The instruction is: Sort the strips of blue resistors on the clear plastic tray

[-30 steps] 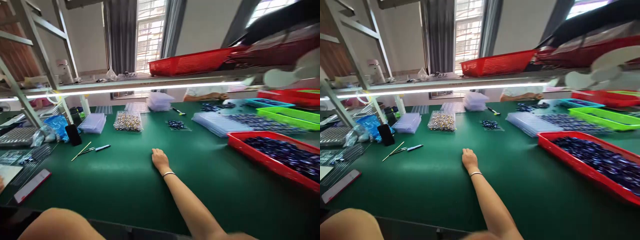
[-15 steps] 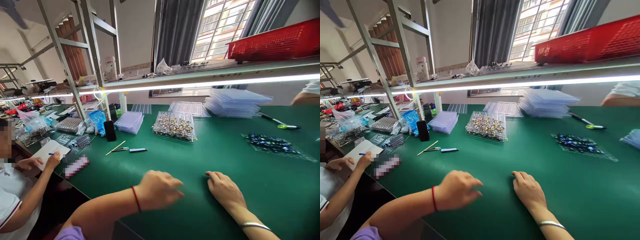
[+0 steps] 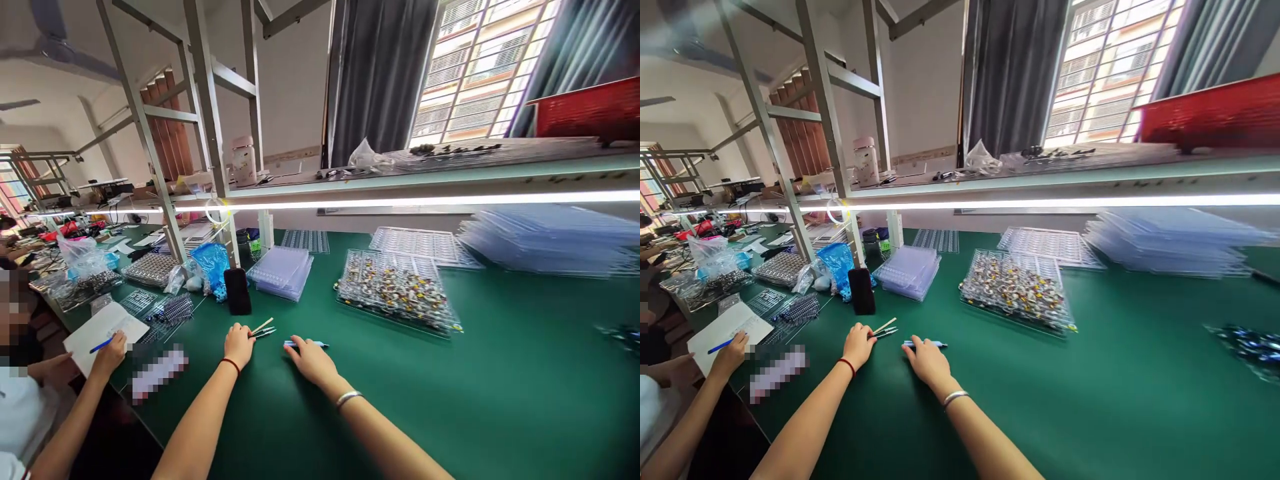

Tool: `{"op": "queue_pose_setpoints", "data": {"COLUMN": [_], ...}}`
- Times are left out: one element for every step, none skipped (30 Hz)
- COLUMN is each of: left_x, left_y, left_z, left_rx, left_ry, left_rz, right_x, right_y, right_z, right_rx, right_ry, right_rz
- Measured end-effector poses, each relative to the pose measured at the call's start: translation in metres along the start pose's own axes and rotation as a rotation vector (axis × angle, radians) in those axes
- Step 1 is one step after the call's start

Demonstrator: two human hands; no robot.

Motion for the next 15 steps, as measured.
{"op": "queue_pose_setpoints", "data": {"left_x": [0.001, 0.003, 0.005, 0.007, 0.009, 0.012, 0.015, 0.019, 0.022, 0.024, 0.026, 0.027, 0.027, 0.026, 0.025], "left_y": [0.003, 0.006, 0.009, 0.01, 0.011, 0.011, 0.011, 0.01, 0.01, 0.01, 0.01, 0.01, 0.011, 0.011, 0.012], "left_z": [-0.001, -0.002, -0.003, -0.005, -0.006, -0.008, -0.01, -0.012, -0.013, -0.014, -0.015, -0.016, -0.017, -0.017, -0.018], "left_rx": [-0.015, -0.033, -0.053, -0.074, -0.096, -0.118, -0.14, -0.161, -0.181, -0.201, -0.22, -0.239, -0.258, -0.275, -0.292], "left_ry": [-0.014, -0.028, -0.042, -0.054, -0.063, -0.068, -0.071, -0.073, -0.072, -0.07, -0.067, -0.064, -0.061, -0.058, -0.055], "left_rz": [0.006, 0.013, 0.018, 0.021, 0.023, 0.027, 0.033, 0.041, 0.052, 0.062, 0.071, 0.079, 0.085, 0.089, 0.093], "right_x": [0.005, 0.008, 0.009, 0.011, 0.012, 0.013, 0.014, 0.016, 0.019, 0.022, 0.024, 0.026, 0.026, 0.026, 0.025], "right_y": [0.001, 0.002, 0.004, 0.007, 0.011, 0.015, 0.019, 0.023, 0.027, 0.029, 0.031, 0.032, 0.033, 0.033, 0.033], "right_z": [-0.004, -0.008, -0.011, -0.016, -0.02, -0.025, -0.031, -0.036, -0.041, -0.045, -0.048, -0.05, -0.052, -0.053, -0.052], "right_rx": [0.007, 0.018, 0.031, 0.046, 0.062, 0.079, 0.095, 0.111, 0.127, 0.143, 0.159, 0.174, 0.189, 0.205, 0.221], "right_ry": [0.005, 0.007, 0.008, 0.009, 0.008, 0.006, 0.002, -0.005, -0.014, -0.025, -0.037, -0.051, -0.066, -0.081, -0.097], "right_rz": [-0.003, 0.003, 0.017, 0.036, 0.054, 0.069, 0.078, 0.082, 0.081, 0.076, 0.07, 0.064, 0.059, 0.057, 0.058]}}
Point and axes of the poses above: each hand's wrist, its own x-axis towards the middle knuckle, its own z-axis out of the back of the hand, y = z × x, the point moved 9 cm from there along x, towards the middle knuckle, and after that the axes turned 6 degrees about x, right-handed, at the moved point
